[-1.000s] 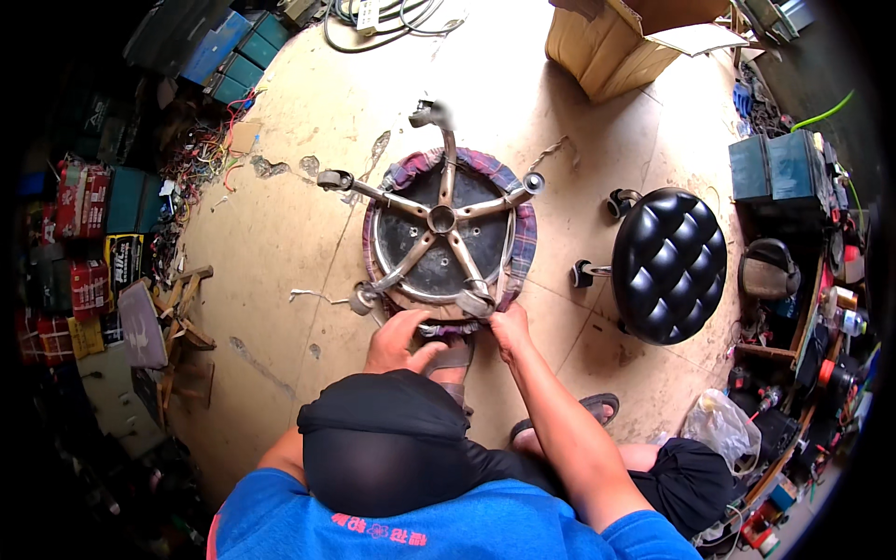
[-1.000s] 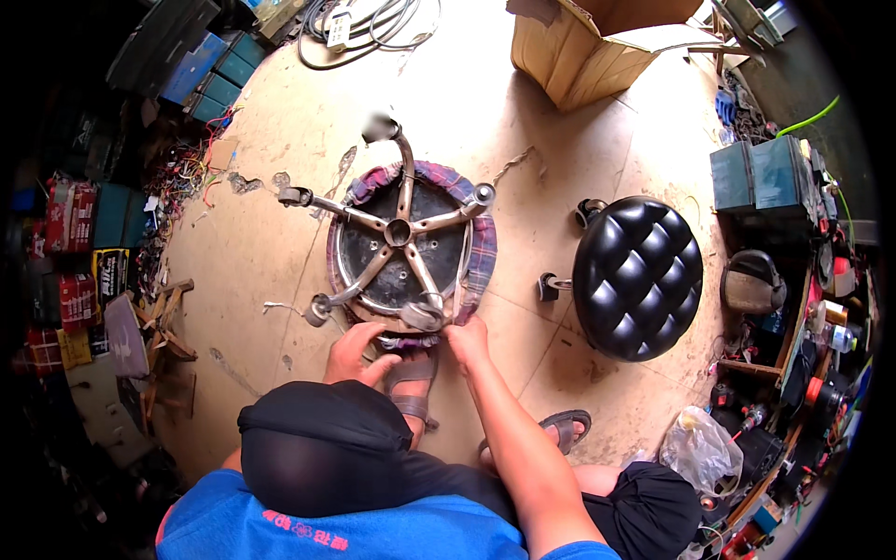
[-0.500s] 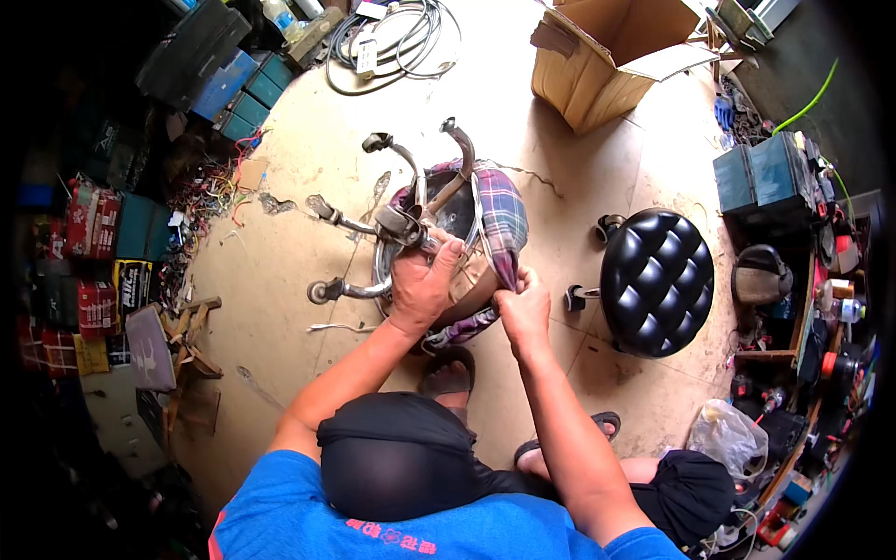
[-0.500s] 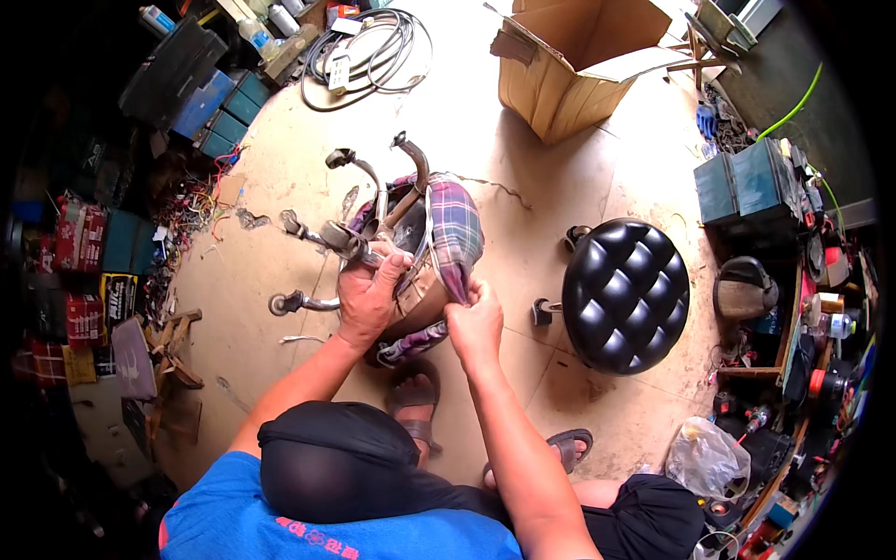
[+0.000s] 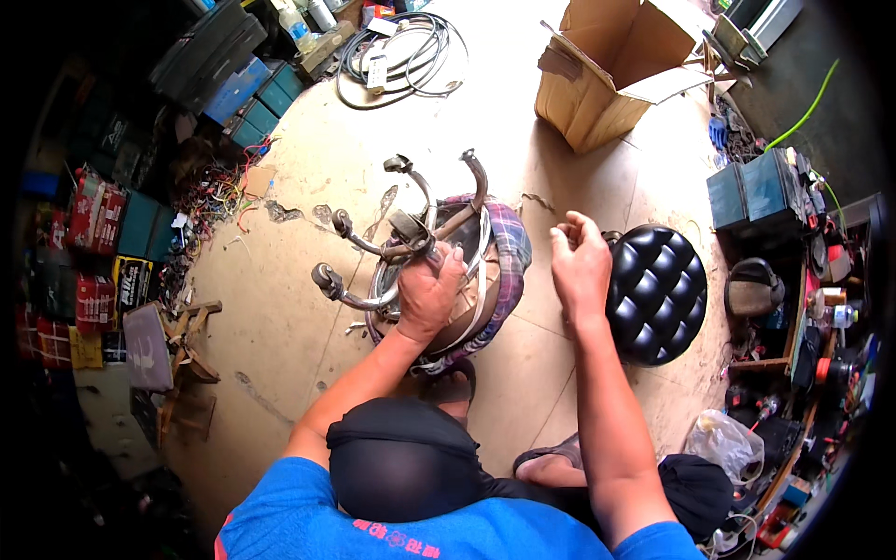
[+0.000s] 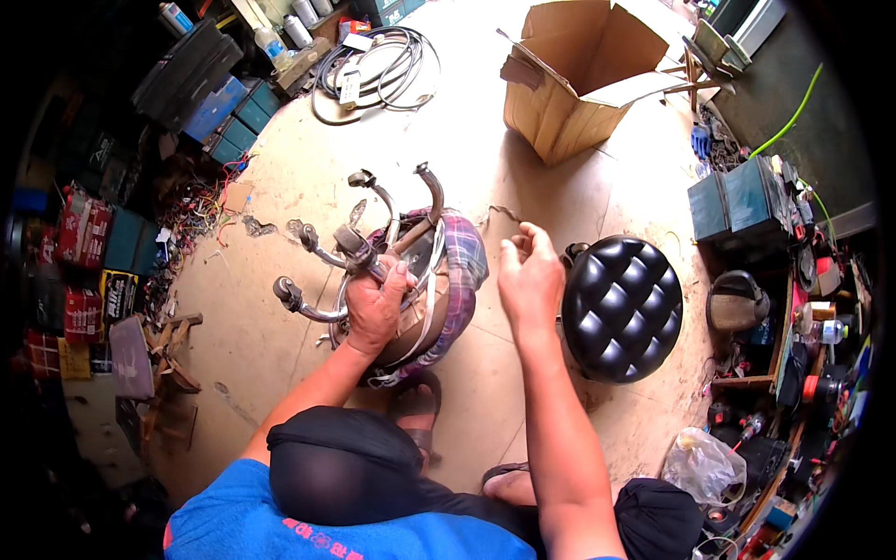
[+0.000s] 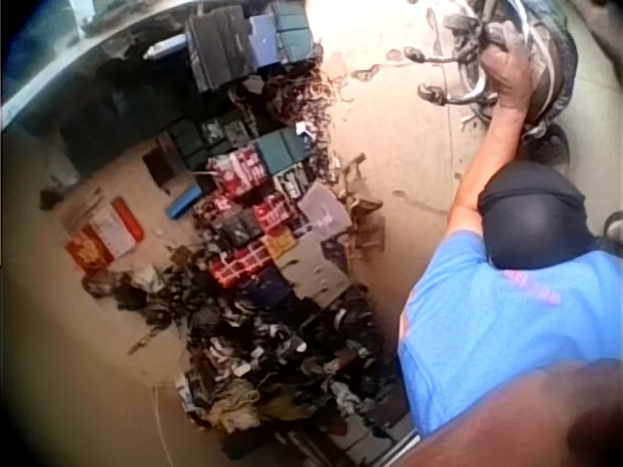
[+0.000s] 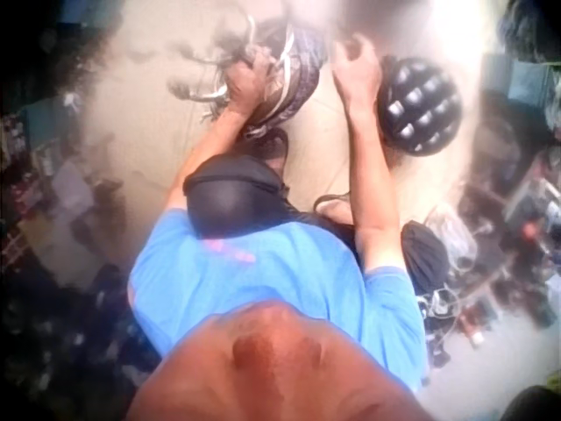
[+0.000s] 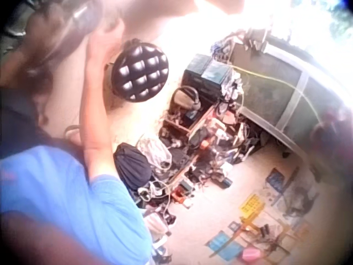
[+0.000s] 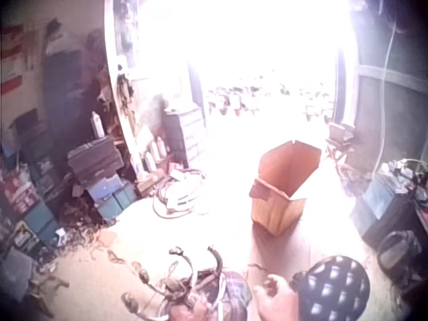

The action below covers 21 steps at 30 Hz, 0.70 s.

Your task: The person removes the wheels from an office chair base, removes a cloth cover from the chair seat, and then places the seat back onto the base.

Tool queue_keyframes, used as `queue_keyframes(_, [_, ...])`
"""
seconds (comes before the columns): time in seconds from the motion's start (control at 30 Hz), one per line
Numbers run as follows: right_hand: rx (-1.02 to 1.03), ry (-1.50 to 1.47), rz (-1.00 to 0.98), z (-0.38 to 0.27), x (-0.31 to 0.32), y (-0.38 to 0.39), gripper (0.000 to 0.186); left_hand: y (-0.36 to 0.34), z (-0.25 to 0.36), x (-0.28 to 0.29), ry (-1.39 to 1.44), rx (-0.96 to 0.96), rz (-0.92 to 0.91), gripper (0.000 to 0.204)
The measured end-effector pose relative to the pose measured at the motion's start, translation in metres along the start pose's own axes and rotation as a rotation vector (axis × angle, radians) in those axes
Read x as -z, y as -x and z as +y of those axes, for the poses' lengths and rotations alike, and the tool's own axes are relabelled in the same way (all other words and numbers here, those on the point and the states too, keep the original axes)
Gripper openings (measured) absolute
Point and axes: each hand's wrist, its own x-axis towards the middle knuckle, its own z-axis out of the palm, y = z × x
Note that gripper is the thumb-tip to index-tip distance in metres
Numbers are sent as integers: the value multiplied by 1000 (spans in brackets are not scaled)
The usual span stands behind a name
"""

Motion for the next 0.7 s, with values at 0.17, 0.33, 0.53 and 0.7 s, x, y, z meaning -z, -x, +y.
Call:
queue_keyframes(0.17, [394,291,-6,-42,-22,76,62,-9,-1,-4,-40,-21,52,24])
queue_keyframes(0.33, [281,204,-34,-26,-30,75,41,0,-3,-7,-42,-31,-20,21])
queue_keyframes(0.53, [151,13,-158,-10,-23,66,9,5,-8,-9,-64,-65,-56,20])
queue_keyframes(0.7, [33,-132,-21,49,-14,39,9,-4,-9,6,-10,24,-20,21])
